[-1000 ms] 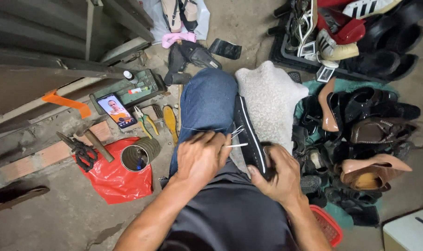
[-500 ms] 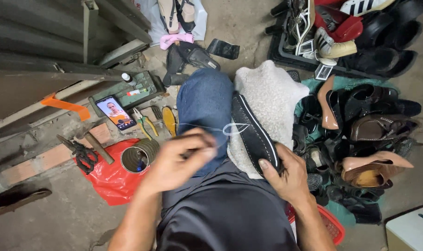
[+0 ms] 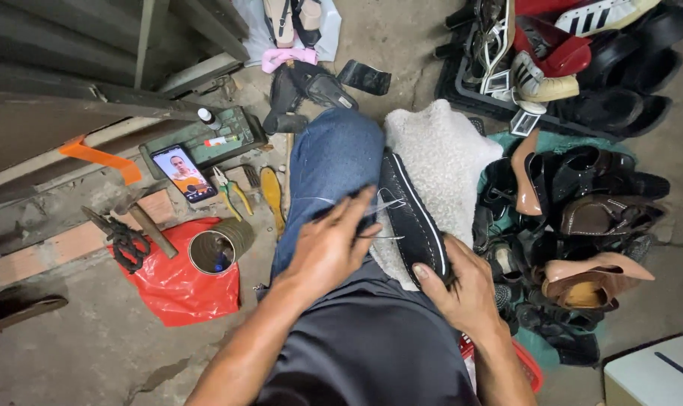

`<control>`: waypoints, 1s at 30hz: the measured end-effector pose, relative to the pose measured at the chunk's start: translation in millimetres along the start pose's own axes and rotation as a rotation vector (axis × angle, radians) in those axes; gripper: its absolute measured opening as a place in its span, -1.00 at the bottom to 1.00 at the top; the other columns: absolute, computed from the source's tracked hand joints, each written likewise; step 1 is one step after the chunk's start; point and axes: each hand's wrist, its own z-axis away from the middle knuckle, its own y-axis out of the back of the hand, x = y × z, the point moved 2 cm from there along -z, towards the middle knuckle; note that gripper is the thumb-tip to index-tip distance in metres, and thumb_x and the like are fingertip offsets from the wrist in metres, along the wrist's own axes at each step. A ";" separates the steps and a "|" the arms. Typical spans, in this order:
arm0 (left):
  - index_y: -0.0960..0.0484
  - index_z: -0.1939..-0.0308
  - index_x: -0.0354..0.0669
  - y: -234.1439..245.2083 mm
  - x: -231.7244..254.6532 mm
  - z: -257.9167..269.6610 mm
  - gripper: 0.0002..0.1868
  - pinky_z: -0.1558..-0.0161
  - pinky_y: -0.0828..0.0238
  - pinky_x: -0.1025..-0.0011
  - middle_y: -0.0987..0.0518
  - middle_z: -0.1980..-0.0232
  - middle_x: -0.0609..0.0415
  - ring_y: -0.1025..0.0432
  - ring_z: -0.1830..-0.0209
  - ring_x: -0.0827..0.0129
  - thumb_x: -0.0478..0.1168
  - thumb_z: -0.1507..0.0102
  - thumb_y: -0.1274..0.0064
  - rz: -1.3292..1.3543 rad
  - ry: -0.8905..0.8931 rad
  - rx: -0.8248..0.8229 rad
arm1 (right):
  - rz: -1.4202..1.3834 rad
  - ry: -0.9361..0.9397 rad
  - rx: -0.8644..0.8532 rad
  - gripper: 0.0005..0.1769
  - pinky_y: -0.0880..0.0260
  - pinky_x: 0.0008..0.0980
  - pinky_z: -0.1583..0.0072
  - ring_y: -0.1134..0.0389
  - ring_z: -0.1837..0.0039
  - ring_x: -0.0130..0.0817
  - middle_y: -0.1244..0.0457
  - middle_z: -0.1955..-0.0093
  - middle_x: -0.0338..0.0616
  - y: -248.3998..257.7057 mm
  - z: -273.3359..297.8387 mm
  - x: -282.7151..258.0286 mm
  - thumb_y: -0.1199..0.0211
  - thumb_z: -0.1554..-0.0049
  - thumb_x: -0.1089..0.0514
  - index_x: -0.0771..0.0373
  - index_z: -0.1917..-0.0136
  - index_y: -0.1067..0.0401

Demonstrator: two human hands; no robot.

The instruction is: A person is hand-stitching a replacement sole onto a shoe using a needle and thread while sitting on the floor.

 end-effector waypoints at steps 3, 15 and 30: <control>-0.56 0.15 -0.24 15.0 23.2 -4.8 -0.80 0.42 -0.37 0.22 -0.54 0.45 0.10 -0.46 0.54 0.19 -0.44 -0.15 -0.09 0.298 -0.044 -0.019 | -0.114 -0.028 -0.063 -0.56 -0.22 -0.43 0.17 -0.22 0.23 -0.36 -0.27 0.19 -0.18 2.8 7.5 19.5 -0.43 0.11 0.00 0.32 0.07 -0.44; -0.56 -0.10 -0.41 1.4 33.4 -0.6 -0.57 0.46 -0.36 0.34 -0.59 0.41 0.12 -0.43 0.55 0.27 -0.50 -0.12 -0.09 0.326 -0.185 0.010 | -1.090 0.340 0.223 -0.61 -0.21 -0.67 0.45 -0.22 0.48 -0.63 -0.42 -0.04 -0.02 40.4 9.4 36.2 -0.09 -0.37 0.05 0.25 0.24 -0.48; -0.65 0.00 -0.16 -14.6 36.3 -12.8 -0.74 0.41 -0.50 0.26 -0.56 0.52 0.11 -0.54 0.45 0.13 -0.31 -0.28 0.06 0.221 -0.207 0.032 | 0.132 0.162 0.199 -0.70 -0.31 -0.24 0.32 -0.35 0.40 -0.07 -0.25 0.47 -0.20 -6.9 5.7 40.2 -0.24 -0.15 -0.12 0.08 0.28 -0.41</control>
